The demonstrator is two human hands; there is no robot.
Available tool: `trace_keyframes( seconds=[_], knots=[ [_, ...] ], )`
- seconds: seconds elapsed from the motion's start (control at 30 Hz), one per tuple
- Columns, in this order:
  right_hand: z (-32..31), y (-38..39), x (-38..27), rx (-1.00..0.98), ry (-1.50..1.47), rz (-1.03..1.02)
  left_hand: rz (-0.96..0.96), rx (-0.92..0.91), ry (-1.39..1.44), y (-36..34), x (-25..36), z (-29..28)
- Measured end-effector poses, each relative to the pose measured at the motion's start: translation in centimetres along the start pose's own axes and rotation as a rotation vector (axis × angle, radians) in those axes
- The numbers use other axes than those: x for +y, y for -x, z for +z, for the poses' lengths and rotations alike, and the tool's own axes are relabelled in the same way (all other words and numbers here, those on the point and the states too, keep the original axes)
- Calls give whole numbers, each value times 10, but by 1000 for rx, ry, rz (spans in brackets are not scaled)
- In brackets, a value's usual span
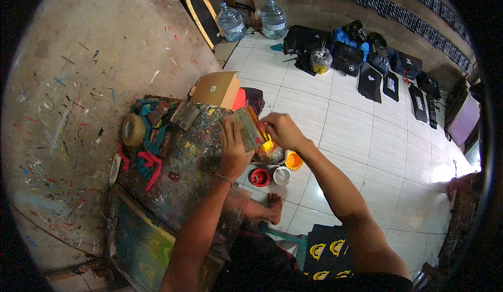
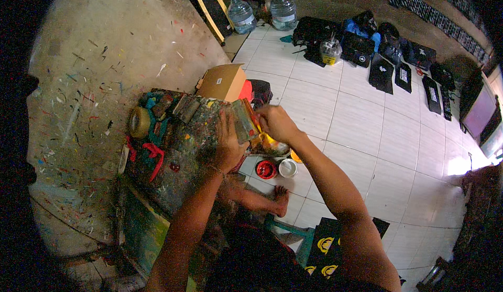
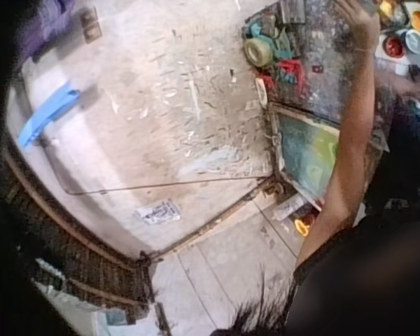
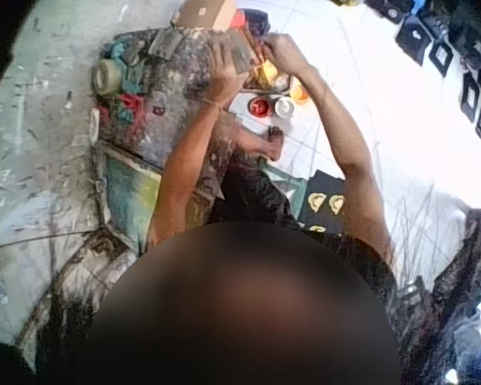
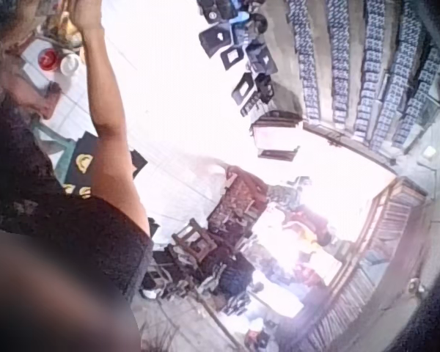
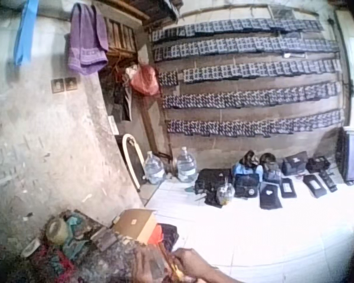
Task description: The person wipes a screen printing frame with a red cloth, then uses a roll of masking tape to seal the edges of the frame. They repeatedly tear tape, apply it along the frame borders, and smooth it down with their fingers.
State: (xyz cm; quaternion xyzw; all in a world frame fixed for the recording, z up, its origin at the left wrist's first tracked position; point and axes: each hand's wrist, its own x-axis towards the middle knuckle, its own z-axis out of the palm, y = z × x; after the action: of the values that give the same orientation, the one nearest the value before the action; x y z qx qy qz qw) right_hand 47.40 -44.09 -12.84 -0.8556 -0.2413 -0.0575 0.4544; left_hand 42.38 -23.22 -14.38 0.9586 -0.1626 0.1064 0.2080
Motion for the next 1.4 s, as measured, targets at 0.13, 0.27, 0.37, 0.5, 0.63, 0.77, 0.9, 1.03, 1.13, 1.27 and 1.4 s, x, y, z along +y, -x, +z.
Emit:
trace_keyframes(
  seconds=[0.13, 0.27, 0.37, 0.5, 0.63, 0.77, 0.9, 1.03, 1.13, 1.27, 1.4],
  knots=[
    [17, -49, 25, 42, 35, -17, 27, 38, 18, -1, -1, -2],
    [9, -83, 35, 58, -36, 80, 33, 27, 8, -1, -2, -1],
    [3, -91, 28, -63, -6, 44, 36, 42, 24, 0, -2, 1],
    [7, -80, 15, -109, 187, -50, 20, 51, 13, 0, -1, 1],
    [15, -56, 15, -105, 216, -96, 16, 60, 23, 0, -1, 2],
    [9, -30, 3, -170, 195, 5, 18, 57, 18, -1, 0, 3],
    [-3, 18, -19, -154, 131, -40, 14, 69, 8, -1, 0, 3],
    [-1, 22, -16, -113, 149, -90, 20, 54, -9, 0, -1, 3],
    [15, -19, 1, -79, 279, -95, 13, 28, -4, 1, -2, 2],
    [27, -69, 12, -27, 238, -2, -7, -2, -22, -1, -2, 0],
    [16, -42, -1, -107, 237, -3, -38, 10, -14, -3, 1, 1]
  ],
)
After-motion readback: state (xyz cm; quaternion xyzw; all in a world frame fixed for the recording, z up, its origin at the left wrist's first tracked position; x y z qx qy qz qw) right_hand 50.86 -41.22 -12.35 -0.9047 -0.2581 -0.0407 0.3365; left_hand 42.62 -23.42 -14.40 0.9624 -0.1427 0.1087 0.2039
